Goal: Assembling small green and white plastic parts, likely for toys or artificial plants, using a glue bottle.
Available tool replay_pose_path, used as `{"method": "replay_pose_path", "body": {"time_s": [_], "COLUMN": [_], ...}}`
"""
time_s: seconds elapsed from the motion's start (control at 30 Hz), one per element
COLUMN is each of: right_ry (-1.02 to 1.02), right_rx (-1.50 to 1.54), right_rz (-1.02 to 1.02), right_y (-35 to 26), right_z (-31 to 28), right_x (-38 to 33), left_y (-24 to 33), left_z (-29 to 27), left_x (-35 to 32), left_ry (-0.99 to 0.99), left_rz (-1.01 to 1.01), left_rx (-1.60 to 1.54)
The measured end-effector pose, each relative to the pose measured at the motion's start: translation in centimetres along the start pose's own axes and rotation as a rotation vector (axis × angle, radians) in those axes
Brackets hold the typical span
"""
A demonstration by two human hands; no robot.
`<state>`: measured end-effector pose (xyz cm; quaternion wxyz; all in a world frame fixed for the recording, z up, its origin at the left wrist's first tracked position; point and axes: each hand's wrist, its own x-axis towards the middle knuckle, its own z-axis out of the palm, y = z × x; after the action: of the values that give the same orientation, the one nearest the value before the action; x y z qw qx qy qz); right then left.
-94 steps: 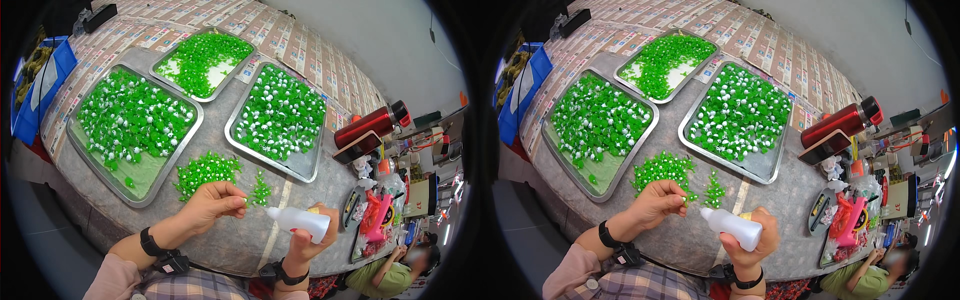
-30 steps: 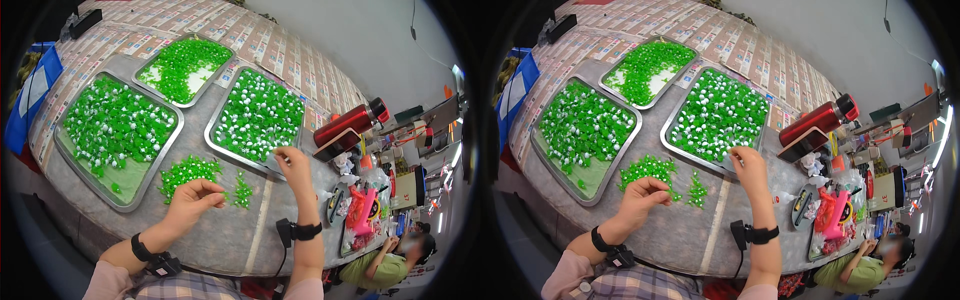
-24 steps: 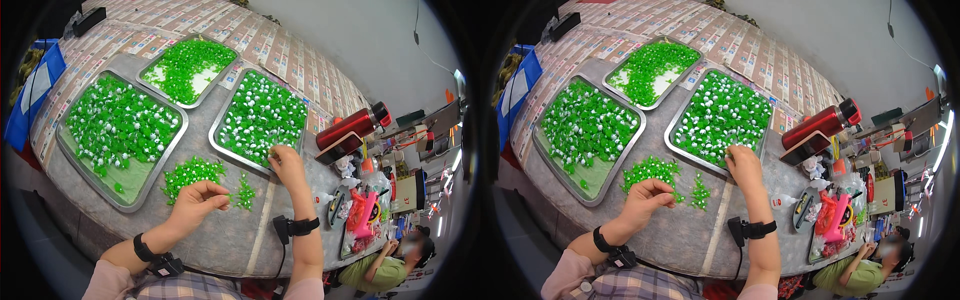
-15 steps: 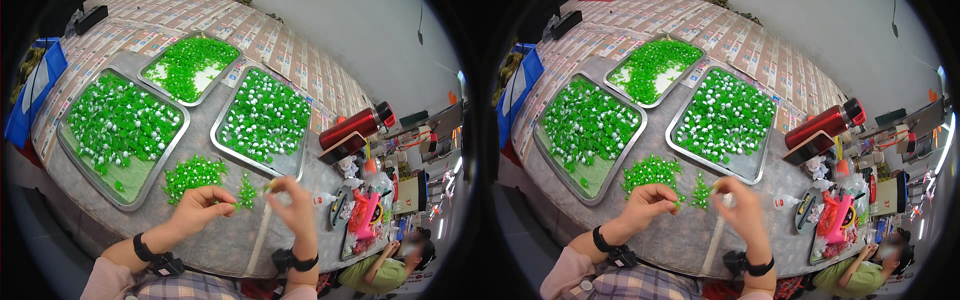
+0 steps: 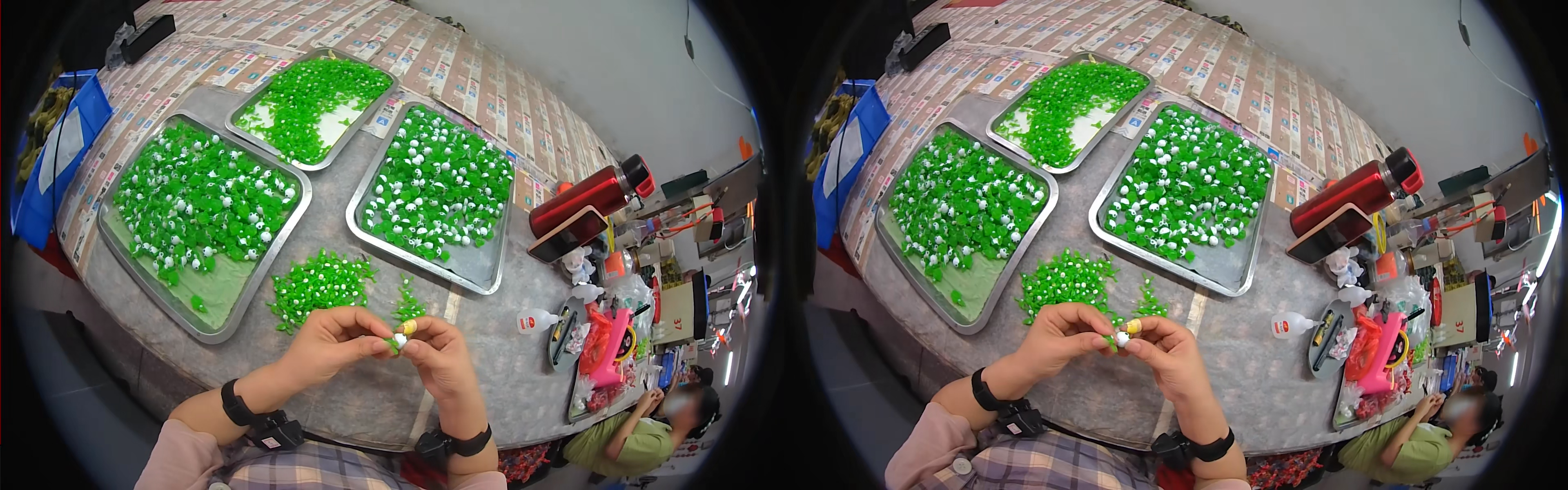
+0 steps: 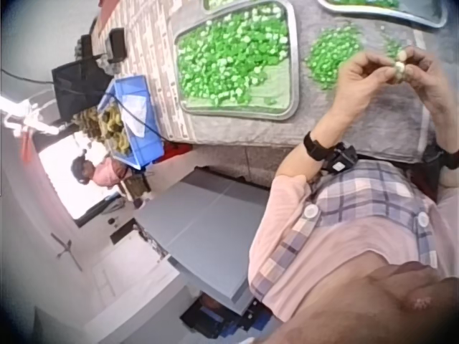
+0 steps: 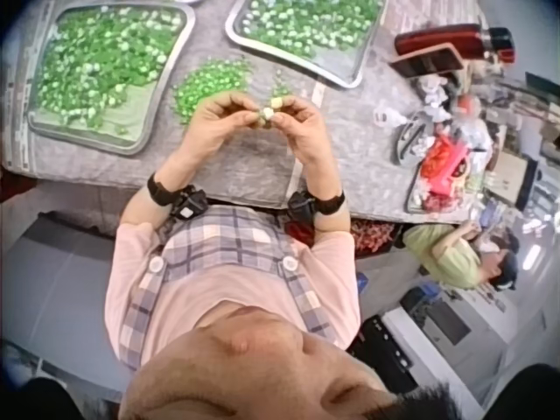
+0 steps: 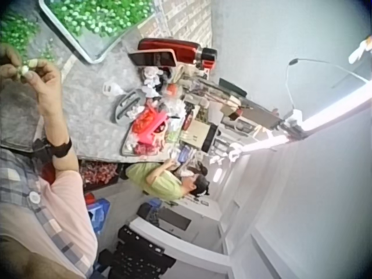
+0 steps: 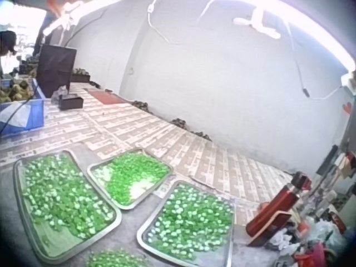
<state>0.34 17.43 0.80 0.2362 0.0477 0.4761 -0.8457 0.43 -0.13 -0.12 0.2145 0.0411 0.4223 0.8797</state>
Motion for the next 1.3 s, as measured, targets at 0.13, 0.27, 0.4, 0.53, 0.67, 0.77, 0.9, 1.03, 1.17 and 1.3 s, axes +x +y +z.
{"method": "replay_pose_path", "body": {"time_s": [0.13, 0.27, 0.4, 0.53, 0.67, 0.77, 0.9, 1.03, 1.17, 1.3], "right_ry": [0.093, 0.146, 0.108, 0.116, 0.136, 0.142, 0.107, 0.045, 0.057, 0.022], "right_rx": [-0.167, -0.305, -0.32, -0.316, -0.401, -0.462, -0.358, -0.426, -0.402, -0.341], "right_rz": [-0.114, -0.294, -0.322, -0.331, -0.328, -0.294, -0.167, -0.065, -0.029, -0.034], "right_y": [-0.2, -0.5, -0.7, -0.4, -0.3, 0.1, -0.6, -1.2, -1.1, -0.8], "right_z": [0.9, 1.6, 1.8, 1.9, 2.2, 1.8, 1.2, 0.3, 0.4, 0.2], "right_x": [-0.1, -0.6, -0.5, -0.4, -0.4, -0.4, -0.4, -0.4, -0.4, -0.4], "left_y": [0.2, 0.0, 0.0, 0.0, -0.1, -0.3, 0.1, 0.2, 0.1, -0.2], "left_z": [0.3, -0.2, -0.1, 0.0, 0.1, 0.3, 0.7, 0.6, 0.5, 0.4], "left_x": [0.2, 0.3, 0.3, 0.3, 0.2, 0.0, 0.1, 0.2, 0.3, 0.2], "left_ry": [0.081, 0.125, 0.127, 0.131, 0.136, 0.171, 0.141, 0.09, 0.08, 0.071], "left_rz": [-0.02, -0.018, -0.016, -0.025, 0.005, 0.093, 0.345, 0.568, 0.635, 0.648], "left_rx": [-0.012, 0.016, 0.027, 0.011, 0.092, 0.33, 0.786, 1.06, 1.125, 1.141]}}
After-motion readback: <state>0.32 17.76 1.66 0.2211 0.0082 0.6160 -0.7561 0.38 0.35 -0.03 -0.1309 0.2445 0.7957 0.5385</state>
